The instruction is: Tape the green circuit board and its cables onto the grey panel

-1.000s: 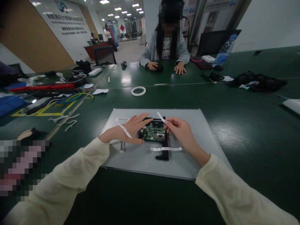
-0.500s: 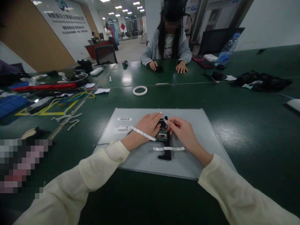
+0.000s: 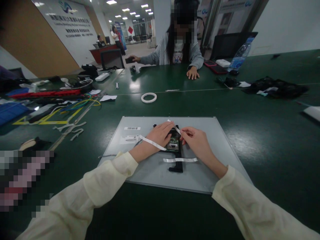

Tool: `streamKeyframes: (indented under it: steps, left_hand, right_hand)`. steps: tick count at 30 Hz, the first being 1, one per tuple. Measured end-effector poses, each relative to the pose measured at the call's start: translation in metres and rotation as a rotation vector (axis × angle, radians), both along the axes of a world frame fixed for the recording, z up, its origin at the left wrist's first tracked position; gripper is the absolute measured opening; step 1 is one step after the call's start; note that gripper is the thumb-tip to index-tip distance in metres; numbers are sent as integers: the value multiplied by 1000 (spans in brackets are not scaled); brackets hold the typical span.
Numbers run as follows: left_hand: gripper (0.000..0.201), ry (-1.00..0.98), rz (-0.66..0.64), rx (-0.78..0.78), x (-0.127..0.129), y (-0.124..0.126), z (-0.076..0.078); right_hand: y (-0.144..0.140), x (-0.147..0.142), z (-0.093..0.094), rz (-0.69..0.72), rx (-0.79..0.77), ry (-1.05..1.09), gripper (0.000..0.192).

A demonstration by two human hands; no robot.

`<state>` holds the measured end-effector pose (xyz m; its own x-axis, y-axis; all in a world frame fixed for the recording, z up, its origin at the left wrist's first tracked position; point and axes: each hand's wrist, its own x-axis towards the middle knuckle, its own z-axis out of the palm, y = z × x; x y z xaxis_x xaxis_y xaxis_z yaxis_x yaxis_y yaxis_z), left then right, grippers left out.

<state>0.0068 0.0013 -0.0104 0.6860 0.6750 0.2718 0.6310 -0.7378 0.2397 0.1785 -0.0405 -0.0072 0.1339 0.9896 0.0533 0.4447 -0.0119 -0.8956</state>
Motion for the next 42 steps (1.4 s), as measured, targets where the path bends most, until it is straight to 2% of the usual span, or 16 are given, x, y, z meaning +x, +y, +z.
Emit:
streamKeyframes:
  steps: [7, 15, 19, 24, 30, 42]
  left_hand:
    - [40, 32, -5, -48, 1, 3, -2]
    - [37, 42, -16, -18, 2, 7, -8]
    - [37, 48, -11, 1, 2, 6, -6]
    - [38, 65, -2, -11, 1, 4, -3]
    - [37, 77, 1, -1, 1, 4, -4]
    - [34, 83, 14, 35, 1, 5, -5]
  right_hand:
    - [0, -3, 5, -28, -54, 67, 30]
    - [-3, -3, 2, -1, 34, 43, 40]
    - [-4, -4, 4, -2, 31, 108, 43]
    - [-6, -4, 6, -8, 27, 148, 40]
    - [-7, -4, 6, -8, 1, 93, 40]
    - [-6, -1, -1, -21, 84, 14, 33]
